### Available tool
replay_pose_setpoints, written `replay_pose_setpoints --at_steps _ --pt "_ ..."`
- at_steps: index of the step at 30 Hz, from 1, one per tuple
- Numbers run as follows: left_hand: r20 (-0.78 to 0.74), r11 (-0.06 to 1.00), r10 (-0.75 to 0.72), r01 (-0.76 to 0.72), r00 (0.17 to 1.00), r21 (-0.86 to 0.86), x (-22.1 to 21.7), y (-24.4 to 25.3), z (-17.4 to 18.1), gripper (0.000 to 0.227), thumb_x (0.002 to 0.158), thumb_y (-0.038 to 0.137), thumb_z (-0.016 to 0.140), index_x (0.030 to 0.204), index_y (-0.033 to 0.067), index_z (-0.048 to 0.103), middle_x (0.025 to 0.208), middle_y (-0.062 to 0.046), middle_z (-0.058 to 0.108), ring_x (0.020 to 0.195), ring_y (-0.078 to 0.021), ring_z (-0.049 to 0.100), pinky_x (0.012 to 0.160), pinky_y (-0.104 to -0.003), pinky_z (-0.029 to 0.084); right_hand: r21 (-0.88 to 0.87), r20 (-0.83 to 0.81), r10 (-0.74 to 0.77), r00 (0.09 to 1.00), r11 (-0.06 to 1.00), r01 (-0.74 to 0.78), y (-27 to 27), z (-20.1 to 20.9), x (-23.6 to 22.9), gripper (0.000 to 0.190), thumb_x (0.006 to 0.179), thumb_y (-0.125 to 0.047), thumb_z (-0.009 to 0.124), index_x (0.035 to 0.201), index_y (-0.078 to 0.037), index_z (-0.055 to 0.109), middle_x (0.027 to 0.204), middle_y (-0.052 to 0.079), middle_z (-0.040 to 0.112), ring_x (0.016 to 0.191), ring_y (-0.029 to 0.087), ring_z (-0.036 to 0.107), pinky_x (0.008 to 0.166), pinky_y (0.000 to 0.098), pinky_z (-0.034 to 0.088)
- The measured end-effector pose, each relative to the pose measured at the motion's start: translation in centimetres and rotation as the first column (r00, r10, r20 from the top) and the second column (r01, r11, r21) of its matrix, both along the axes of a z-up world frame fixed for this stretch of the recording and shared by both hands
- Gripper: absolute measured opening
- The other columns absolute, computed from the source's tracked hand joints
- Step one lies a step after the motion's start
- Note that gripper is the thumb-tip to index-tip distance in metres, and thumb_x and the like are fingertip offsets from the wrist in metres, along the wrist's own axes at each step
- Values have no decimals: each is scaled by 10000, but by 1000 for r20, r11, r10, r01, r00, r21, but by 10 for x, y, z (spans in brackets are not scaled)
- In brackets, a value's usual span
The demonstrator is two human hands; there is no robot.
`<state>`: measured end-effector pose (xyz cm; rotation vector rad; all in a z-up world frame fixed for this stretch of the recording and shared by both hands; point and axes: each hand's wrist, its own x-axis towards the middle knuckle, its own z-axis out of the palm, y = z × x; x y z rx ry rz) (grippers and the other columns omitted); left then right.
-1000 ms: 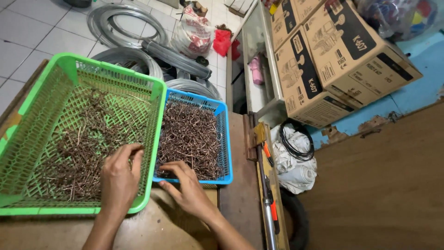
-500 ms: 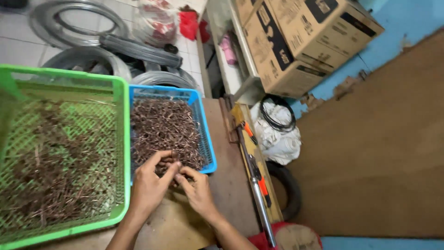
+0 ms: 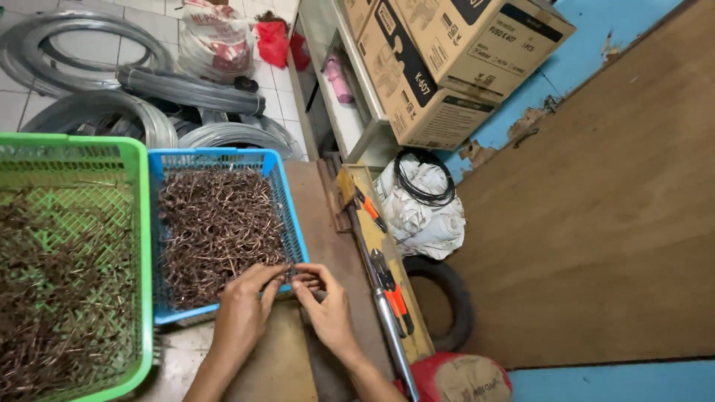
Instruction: A person uses a manual jig to bend individual copper wires and sorts them into plastic baskets.
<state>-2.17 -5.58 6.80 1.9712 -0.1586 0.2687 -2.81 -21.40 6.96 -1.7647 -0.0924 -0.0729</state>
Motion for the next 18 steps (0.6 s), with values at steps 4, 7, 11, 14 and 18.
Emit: replay_pose_setpoints --at_steps 4,7,11,14,18 --pt "-2 996 -45 45 999 73 0 -20 1 235 880 85 658 1078 71 784 849 -65 744 667 -238 692 659 -360 551 28 31 5 999 1000 -6 -16 9 4 314 921 -1 680 1235 1 654 976 49 672 825 100 562 761 225 498" --pt "-118 992 -75 85 990 89 1 -34 2 283 878 97 656 1125 96 793 929 -45 816 705 -197 740 688 -342 585 -70 76 28 997 997 -23 -28 22 4 320 911 -11 684 1230 -25 696 970 33 674 797 90 558 738 215 492" --pt "-176 991 -75 93 982 93 6 -46 -9 248 858 125 687 1078 103 800 893 -56 818 677 -218 742 676 -358 582 -236 159 73 985 971 -35 -47 20 11 129 900 -56 710 1019 -31 751 927 48 696 805 147 624 748 260 505" --pt "-132 990 -42 60 990 131 8 -57 -22 330 818 129 734 1145 102 768 968 -59 802 753 -232 749 722 -360 589 -198 94 7 996 980 11 -62 14 16 107 893 -71 714 985 -35 756 911 31 744 783 122 666 739 246 538" --pt "40 967 89 -96 995 236 9 -73 -26 352 787 136 776 1135 84 758 1022 -37 775 874 -253 715 872 -380 543 57 -58 -104 993 993 107 -93 -24 36 130 919 -75 695 1020 -21 757 846 7 697 724 69 546 701 202 468"
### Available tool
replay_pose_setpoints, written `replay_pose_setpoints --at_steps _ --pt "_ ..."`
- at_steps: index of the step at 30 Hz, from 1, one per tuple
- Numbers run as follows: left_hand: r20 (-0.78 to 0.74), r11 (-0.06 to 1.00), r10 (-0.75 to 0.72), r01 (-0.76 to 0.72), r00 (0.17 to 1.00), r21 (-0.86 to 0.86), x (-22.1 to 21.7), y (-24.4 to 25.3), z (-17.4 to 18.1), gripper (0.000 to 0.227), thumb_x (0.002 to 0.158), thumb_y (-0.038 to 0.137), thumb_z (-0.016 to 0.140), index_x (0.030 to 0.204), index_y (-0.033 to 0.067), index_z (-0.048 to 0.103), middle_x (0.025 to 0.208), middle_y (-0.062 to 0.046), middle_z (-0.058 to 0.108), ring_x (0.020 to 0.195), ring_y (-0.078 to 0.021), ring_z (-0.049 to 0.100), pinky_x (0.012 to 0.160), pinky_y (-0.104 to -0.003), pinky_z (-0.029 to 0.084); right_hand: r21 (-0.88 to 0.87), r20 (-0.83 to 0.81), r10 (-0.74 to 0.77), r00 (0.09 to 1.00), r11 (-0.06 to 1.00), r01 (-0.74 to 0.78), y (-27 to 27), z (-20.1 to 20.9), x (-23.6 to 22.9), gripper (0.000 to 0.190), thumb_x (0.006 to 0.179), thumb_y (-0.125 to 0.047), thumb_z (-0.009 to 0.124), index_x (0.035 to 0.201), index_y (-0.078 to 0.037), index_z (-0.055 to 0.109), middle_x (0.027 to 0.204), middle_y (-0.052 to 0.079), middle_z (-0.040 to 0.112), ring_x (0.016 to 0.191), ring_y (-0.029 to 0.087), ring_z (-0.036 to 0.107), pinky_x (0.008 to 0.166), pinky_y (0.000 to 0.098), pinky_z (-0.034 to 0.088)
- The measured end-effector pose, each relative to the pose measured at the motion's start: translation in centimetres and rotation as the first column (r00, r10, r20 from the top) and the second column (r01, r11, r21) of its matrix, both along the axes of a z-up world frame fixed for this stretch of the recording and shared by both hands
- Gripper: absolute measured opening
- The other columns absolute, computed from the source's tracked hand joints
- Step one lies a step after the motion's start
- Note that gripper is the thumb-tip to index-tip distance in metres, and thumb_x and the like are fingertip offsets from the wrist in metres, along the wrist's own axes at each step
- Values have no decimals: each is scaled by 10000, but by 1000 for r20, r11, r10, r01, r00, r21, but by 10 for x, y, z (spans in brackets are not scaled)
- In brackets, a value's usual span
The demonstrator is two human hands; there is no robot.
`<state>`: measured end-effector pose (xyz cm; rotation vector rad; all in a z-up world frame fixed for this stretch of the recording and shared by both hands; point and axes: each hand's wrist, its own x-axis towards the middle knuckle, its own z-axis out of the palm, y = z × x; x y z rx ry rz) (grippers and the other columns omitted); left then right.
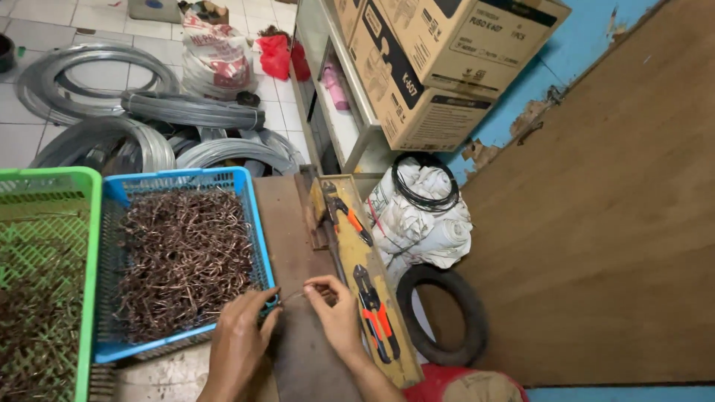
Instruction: A person uses a manual jig to bend individual copper wires and sorts them into plastic baskets.
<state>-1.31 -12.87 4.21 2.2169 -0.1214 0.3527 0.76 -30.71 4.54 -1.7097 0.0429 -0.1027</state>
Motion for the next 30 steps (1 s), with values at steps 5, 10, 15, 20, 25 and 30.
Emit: replay_pose_setpoints --at_steps 5,10,15,20,25,30 --pt "146 995 2 -17 989 102 5 -20 12 165 839 126 733 997 77 744 914 -24 701 813 -225 630 829 -356 495 189 -155 -12 988 981 42 -23 -8 13 148 915 -60 696 1039 13 730 968 81 740 865 119 655 803 224 519" --pt "212 974 -49 0 976 226 16 -39 8 102 872 149 715 935 70 705 922 -44 624 823 -248 568 801 -373 467 290 -246 -37 969 951 110 -41 -12 17 174 933 -76 687 1082 10 713 1004 105 741 890 135 655 804 226 523" --pt "256 926 -41 -59 966 372 40 -36 -9 174 909 160 714 1053 64 702 1088 -77 628 923 -254 566 836 -378 463 -372 61 -49 997 926 69 -58 -14 21 388 921 -226 693 1250 -32 625 1133 74 697 877 151 633 798 287 548" --pt "257 886 -75 -54 964 461 92 -20 -41 133 972 241 676 1040 126 681 1019 -47 613 984 -234 579 893 -365 469 -584 -97 -29 995 811 -33 -81 -60 17 523 981 -333 630 1402 -75 456 1275 249 586 1168 428 586 997 525 468" --pt "295 806 -124 -77 947 587 142 -15 -85 135 980 338 644 1053 225 635 1003 13 614 1034 -204 608 950 -334 453 142 -556 154 817 986 -89 -91 -124 27 375 1110 -316 495 1389 -66 468 789 156 674 500 149 639 379 235 566" --pt "269 762 -142 -68 953 644 175 -14 -118 156 964 357 650 1062 236 640 1016 8 611 1049 -201 601 965 -344 459 117 -571 157 806 987 -109 -92 -103 21 350 1027 -289 672 1205 -5 569 676 96 604 497 101 584 379 228 551"
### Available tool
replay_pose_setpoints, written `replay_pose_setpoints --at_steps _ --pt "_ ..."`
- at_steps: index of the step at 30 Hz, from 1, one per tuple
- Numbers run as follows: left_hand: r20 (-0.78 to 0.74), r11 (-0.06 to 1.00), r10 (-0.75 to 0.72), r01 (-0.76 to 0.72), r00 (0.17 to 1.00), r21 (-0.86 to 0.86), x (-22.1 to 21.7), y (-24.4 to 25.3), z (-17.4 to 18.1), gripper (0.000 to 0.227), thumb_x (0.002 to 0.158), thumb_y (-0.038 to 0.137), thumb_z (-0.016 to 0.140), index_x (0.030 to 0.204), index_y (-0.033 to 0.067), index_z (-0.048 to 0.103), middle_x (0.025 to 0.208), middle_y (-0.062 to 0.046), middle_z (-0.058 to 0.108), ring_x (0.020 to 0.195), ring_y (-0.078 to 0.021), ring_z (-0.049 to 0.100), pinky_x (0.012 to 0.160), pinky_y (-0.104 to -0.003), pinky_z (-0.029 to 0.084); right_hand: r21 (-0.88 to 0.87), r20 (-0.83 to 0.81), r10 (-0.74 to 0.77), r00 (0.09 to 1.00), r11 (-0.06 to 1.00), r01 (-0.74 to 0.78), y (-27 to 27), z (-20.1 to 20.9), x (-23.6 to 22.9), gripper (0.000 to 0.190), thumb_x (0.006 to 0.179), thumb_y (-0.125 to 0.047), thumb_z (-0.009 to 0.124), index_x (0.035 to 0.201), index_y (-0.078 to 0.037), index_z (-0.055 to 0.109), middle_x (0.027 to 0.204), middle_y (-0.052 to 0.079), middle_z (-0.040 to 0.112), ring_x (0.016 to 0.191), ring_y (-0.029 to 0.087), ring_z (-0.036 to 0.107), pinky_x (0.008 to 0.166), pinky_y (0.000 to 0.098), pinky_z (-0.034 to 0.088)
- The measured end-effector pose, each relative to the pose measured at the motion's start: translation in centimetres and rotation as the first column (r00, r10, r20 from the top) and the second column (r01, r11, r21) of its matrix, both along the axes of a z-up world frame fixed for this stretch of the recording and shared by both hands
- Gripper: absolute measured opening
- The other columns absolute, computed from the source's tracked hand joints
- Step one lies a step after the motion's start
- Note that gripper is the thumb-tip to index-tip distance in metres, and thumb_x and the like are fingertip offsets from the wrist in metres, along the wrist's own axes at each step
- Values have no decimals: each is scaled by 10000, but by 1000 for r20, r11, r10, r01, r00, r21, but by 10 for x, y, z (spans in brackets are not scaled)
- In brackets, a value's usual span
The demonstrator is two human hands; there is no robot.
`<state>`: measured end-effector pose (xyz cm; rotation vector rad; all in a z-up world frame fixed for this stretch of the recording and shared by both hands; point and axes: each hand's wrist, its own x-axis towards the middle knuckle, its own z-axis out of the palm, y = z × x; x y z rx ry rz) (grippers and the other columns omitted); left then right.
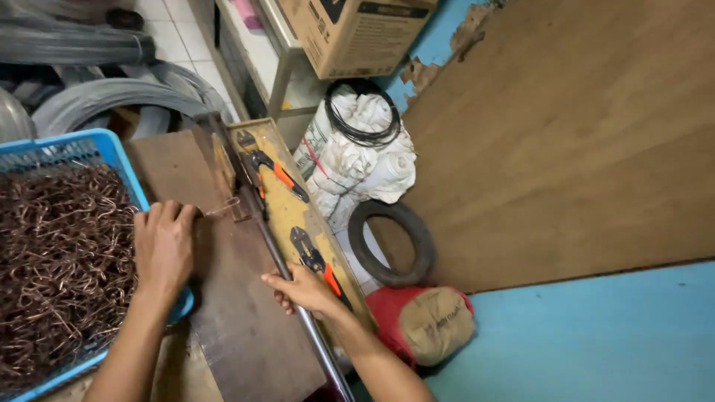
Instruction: A person uses a manual jig to bend individual copper wires and sorts them into plastic baskets.
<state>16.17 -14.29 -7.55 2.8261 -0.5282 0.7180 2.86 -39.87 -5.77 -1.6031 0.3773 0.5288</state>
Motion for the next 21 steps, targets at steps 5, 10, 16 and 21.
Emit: replay_pose_setpoints --at_steps 5,10,16,21 --pt "-41 1000 -15 15 999 2 7 -8 10 123 1013 293 546 1029 239 655 982 17 630 1016 -194 614 938 -327 466 12 -69 -22 997 1000 23 -2 8 -5 322 1065 -338 628 971 -31 602 619 17 519 450 62 520 342 203 493" --pt "-76 999 -32 29 997 -37 11 -12 5 123 1004 341 598 1026 236 660 972 21 630 1024 -188 611 951 -335 462 91 -116 -68 991 993 78 -5 47 -6 284 1034 -300 695 925 -72 567 622 12 461 436 75 494 320 221 455" --pt "-85 994 -100 96 991 -53 16 -21 4 119 973 333 609 994 229 663 968 12 634 989 -193 598 892 -331 444 100 -141 -12 990 995 26 1 124 2 250 1005 -243 704 882 -77 564 629 -11 421 447 62 471 349 233 439" --pt "-121 982 -108 86 987 -170 38 -35 -2 172 949 343 653 973 176 682 991 -27 658 981 -232 621 881 -364 468 65 -127 11 992 998 -3 -4 124 4 157 971 -147 705 893 -59 601 613 10 433 426 89 483 338 262 446"
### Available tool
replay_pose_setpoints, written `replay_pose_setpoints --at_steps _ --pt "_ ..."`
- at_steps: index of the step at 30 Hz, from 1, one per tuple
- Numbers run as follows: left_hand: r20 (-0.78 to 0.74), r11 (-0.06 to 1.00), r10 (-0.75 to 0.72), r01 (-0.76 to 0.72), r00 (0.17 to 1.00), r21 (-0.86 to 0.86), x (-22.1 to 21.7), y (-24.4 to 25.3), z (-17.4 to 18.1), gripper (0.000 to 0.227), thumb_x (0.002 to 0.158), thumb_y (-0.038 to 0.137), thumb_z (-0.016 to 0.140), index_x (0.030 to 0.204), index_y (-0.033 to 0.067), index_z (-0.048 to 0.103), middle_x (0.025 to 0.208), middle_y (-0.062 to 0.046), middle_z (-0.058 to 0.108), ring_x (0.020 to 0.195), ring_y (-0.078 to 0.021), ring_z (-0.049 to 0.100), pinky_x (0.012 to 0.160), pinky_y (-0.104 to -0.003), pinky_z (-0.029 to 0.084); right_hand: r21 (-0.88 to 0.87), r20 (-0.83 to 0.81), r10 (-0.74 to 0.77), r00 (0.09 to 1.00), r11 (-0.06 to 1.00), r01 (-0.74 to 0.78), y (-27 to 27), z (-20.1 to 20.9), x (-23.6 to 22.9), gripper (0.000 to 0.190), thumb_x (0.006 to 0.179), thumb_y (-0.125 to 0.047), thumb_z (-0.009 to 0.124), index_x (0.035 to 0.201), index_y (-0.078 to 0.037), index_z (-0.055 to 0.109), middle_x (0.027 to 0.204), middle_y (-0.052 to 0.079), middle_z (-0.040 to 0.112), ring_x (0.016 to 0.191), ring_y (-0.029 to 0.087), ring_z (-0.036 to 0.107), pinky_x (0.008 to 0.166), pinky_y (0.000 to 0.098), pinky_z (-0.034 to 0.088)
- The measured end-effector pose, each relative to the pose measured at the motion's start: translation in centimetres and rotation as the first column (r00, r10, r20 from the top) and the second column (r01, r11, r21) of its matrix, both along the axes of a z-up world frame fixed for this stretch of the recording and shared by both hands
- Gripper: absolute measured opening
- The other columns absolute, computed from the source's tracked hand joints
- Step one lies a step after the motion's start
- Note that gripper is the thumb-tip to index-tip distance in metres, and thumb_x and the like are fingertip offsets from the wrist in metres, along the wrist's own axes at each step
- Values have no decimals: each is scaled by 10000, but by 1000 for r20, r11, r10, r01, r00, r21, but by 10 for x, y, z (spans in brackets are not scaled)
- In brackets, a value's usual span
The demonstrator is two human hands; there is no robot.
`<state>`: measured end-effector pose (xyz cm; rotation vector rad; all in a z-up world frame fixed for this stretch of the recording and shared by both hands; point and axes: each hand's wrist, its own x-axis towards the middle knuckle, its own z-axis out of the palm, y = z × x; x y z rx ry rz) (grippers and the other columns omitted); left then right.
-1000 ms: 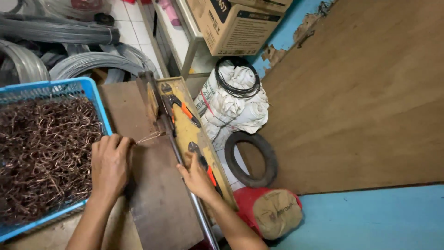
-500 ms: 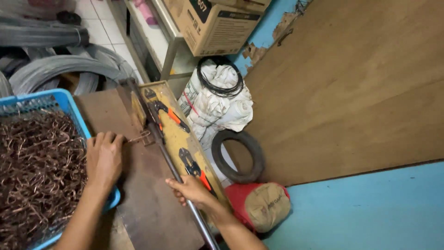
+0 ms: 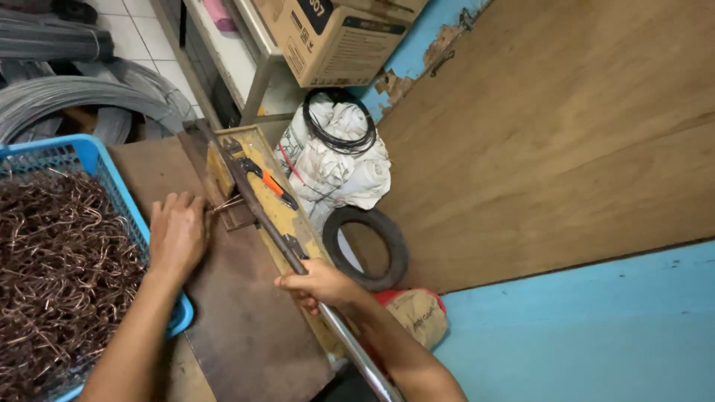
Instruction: A person uses a manual jig to bend individual copper wires and sorts them into plastic baskets.
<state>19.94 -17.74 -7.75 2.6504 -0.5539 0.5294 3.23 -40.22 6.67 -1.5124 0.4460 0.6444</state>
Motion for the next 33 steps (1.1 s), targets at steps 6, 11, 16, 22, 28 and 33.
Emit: replay_pose_setpoints --at_steps 6,11,16,22,28,33 --pt "38 998 -17 19 999 -61 9 -11 10 156 983 291 611 975 152 683 967 -53 649 964 -258 611 862 -386 464 -15 -20 -12 1000 1000 11 8 13 -1 171 980 -153 678 864 -95 566 601 -13 396 420 79 456 342 258 418" --pt "46 999 -32 33 998 -42 14 -11 21 157 1015 241 566 987 136 679 976 -61 642 972 -264 601 876 -389 463 -12 -27 -33 999 999 32 10 6 -6 177 979 -149 690 876 -90 559 596 -19 394 420 76 446 337 252 401" --pt "51 999 -41 42 998 -20 21 -11 14 188 1025 305 561 981 157 667 957 -50 609 977 -261 582 868 -373 451 -78 -5 -57 998 995 56 10 -30 -11 229 961 -162 731 826 -84 565 546 17 408 375 111 454 313 273 407" --pt "-11 995 -61 60 998 -79 20 -11 10 225 1059 334 555 1003 141 656 980 -50 580 964 -267 554 862 -373 435 -108 15 -84 996 990 85 28 -22 -15 256 988 -204 706 842 -62 550 541 20 395 374 111 449 307 273 402" --pt "-17 989 -95 93 995 -119 21 -9 6 178 1042 307 588 993 148 650 959 -62 581 957 -286 563 869 -387 456 -198 49 -88 995 975 96 22 -48 -18 334 1017 -290 699 803 -73 562 517 66 458 349 143 486 275 287 429" --pt "22 987 -81 83 996 -137 21 -8 6 191 1064 305 575 993 140 640 957 -76 579 957 -292 568 851 -384 457 -332 76 -45 996 941 68 32 -34 -14 349 1020 -299 678 787 -70 556 513 72 487 354 148 503 282 286 446"
